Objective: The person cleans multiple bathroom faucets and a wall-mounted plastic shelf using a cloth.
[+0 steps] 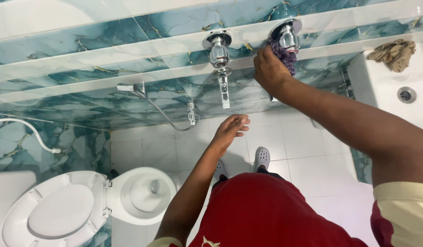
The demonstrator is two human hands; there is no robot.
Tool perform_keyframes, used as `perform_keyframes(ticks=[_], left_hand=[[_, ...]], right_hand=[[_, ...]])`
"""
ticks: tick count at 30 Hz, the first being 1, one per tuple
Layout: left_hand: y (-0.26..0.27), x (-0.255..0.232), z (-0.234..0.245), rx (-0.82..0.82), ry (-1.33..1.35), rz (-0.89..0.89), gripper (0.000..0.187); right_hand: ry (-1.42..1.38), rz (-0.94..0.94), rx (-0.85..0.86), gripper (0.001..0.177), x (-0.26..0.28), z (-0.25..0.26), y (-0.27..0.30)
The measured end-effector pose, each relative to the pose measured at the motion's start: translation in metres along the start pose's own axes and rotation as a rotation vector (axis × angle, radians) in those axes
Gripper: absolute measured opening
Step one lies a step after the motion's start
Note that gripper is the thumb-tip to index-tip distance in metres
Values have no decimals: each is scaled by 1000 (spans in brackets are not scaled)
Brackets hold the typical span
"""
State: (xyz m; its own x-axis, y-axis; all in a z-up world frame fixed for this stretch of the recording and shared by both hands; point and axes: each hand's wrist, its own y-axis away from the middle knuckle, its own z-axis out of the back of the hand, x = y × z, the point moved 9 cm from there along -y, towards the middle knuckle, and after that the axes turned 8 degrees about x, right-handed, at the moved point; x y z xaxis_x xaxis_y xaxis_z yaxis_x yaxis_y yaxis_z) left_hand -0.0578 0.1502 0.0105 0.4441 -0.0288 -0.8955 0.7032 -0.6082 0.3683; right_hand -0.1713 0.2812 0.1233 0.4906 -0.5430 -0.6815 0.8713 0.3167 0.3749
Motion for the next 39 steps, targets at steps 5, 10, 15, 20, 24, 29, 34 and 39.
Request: perform_keyframes(ticks=[5, 10, 15, 20, 24, 29, 34, 39], left_hand=[[28, 14, 26, -82, 73, 7, 51], [39, 23, 38, -153, 66, 80, 51], [16, 10, 22, -127, 53, 67, 50], [0, -3, -2, -78, 34, 51, 51], [10, 6, -5, -88, 42, 53, 51], [21, 10, 8, -149, 48, 91, 50], [23, 2, 7, -147, 54, 80, 51], [29, -2, 4, -162, 12, 82, 52]], right_hand=[[-747, 129, 41, 28, -7, -13, 34], [-1025, 99, -451, 40, -69, 43, 108], [-809, -255, -928, 37, -131, 57, 134], [-1168, -483, -1123, 29, -132, -8, 105], [-1938, -558, -1336, 30, -109, -98, 75], [-3297, -51, -1183, 46, -53, -137, 9], [-3993, 453, -769, 67, -6, -101, -28], [-4119, 816, -862, 70, 0, -81, -51]])
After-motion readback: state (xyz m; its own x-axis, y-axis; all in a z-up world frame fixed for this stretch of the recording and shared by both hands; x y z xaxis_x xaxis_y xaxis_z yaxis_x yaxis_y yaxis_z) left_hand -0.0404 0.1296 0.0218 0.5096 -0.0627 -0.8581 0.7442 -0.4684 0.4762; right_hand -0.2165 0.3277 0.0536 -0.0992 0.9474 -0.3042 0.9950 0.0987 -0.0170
